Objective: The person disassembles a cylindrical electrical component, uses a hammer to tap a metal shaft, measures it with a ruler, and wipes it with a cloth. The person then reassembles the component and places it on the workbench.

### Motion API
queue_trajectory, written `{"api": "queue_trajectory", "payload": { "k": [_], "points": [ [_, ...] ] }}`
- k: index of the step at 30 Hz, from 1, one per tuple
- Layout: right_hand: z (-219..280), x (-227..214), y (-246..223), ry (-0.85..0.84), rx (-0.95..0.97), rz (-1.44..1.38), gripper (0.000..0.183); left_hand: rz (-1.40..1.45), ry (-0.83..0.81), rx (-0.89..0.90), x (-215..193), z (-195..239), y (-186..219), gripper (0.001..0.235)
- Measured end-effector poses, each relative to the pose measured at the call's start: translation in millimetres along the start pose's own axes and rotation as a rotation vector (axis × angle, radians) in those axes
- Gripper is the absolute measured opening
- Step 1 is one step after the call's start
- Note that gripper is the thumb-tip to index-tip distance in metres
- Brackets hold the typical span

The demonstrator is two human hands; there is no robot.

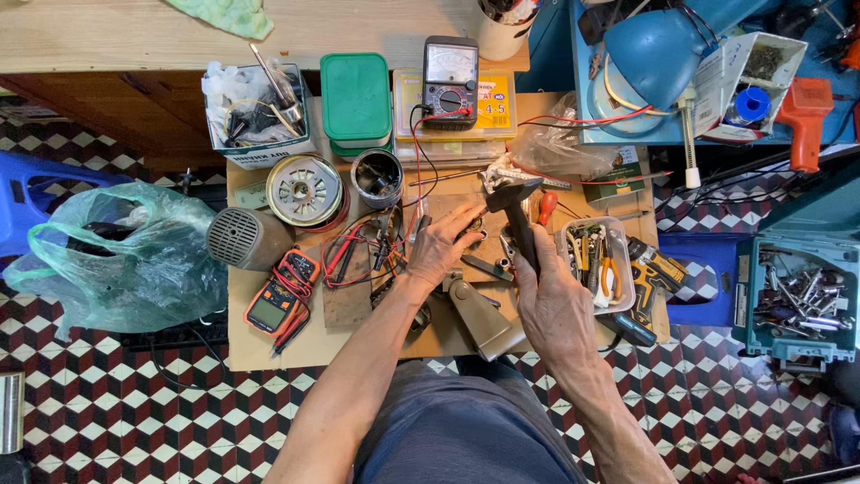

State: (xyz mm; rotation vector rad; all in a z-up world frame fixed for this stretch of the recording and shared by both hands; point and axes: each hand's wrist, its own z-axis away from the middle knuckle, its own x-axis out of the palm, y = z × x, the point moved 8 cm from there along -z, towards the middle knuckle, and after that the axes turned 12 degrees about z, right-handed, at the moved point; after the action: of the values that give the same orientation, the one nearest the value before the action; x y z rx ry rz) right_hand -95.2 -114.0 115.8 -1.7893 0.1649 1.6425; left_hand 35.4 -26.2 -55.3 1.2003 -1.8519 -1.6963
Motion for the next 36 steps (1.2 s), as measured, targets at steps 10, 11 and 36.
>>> {"api": "queue_trajectory", "payload": {
  "k": [10, 11, 36],
  "points": [
    [21.2, -104.0, 4.3, 0.385, -0.04, -0.214, 0.049, -0.071, -0.007, 0.048, 6.9, -2.2, -5.7, 0.052],
    [23.0, -97.3, 5.4, 0.436, -0.041, -0.294, 0.05, -0.07, -0.008, 0.045, 7.8, -1.7, -7.7, 0.052],
    [63.5, 12.9, 136.2, -0.025, 0.555, -0.027, 0.049, -0.001, -0.004, 0.038, 8.4, -6.8, -13.0, 0.046]
  ]
}}
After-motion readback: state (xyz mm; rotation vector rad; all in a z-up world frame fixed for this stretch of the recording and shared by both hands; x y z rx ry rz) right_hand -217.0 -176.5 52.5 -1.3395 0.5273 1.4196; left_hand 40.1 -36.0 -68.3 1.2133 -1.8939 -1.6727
